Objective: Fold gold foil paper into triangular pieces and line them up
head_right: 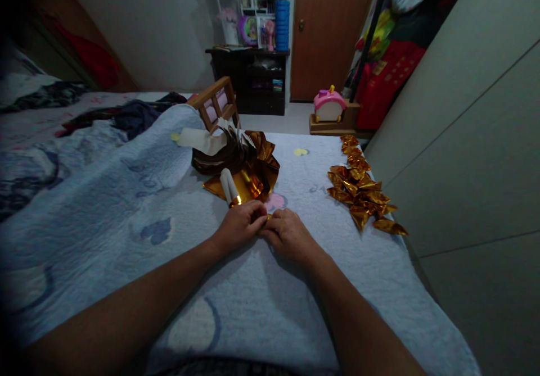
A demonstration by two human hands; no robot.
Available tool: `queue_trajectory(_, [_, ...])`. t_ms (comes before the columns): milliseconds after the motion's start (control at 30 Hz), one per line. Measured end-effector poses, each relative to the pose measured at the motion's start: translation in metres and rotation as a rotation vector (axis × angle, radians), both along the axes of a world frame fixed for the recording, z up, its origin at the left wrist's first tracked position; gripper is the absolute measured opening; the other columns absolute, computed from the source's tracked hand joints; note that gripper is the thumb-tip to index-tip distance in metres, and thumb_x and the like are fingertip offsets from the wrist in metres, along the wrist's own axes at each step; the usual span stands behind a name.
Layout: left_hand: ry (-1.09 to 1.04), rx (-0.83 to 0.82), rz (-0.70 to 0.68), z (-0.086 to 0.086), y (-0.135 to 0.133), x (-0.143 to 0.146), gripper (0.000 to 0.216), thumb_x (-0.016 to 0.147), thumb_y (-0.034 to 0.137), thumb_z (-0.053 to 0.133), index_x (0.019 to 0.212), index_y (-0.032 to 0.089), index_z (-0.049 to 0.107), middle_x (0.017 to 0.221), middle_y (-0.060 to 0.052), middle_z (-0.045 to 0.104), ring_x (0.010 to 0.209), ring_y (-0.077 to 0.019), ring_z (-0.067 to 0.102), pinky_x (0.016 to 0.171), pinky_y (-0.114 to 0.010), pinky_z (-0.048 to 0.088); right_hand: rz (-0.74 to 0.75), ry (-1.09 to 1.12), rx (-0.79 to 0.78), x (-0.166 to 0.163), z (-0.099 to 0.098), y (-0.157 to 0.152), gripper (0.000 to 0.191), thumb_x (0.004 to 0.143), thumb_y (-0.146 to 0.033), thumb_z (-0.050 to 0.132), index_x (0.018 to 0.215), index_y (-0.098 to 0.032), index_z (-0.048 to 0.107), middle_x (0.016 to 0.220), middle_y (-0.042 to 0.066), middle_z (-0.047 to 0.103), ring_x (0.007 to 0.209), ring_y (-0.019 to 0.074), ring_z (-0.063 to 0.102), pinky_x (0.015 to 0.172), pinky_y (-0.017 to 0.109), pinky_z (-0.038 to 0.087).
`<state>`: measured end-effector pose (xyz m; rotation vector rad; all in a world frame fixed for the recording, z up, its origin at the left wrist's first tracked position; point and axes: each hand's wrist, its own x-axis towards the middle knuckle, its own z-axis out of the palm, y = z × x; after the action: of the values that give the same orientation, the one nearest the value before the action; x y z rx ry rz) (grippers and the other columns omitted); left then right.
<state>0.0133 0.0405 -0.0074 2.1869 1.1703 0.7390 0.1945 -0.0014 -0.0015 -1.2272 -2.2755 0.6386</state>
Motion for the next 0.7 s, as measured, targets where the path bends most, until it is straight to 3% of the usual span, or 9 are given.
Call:
queue_trajectory(367, [0.053, -0.064, -0.161, 0.007, 0.005, -0.011, 0.011, 0.08, 0.011, 0.067, 0.076, 0.018, 0.061, 0.082, 0.0, 0.057, 0.077, -0.0157, 0.057, 0.069, -0.026, 0.042, -0.035, 0.007, -0.02, 0.0, 0.002, -0.002, 0.01, 0.091, -0.011, 0.063, 0.089, -0.018, 0.071, 0.09, 0.006, 0.066, 0.09, 0.0199, 0.058, 0.083, 0.035, 0.044])
queue_trajectory(700, [0.072, -0.163, -0.349, 0.007, 0.017, -0.023, 0.011, 0.081, 0.006, 0.064, 0.084, 0.016, 0.065, 0.089, -0.001, 0.055, 0.083, -0.015, 0.057, 0.075, -0.026, 0.044, 0.002, -0.013, -0.045, 0.0, 0.006, -0.002, 0.011, 0.087, -0.01, 0.065, 0.079, -0.018, 0.068, 0.087, 0.006, 0.066, 0.089, 0.0207, 0.058, 0.082, 0.034, 0.043])
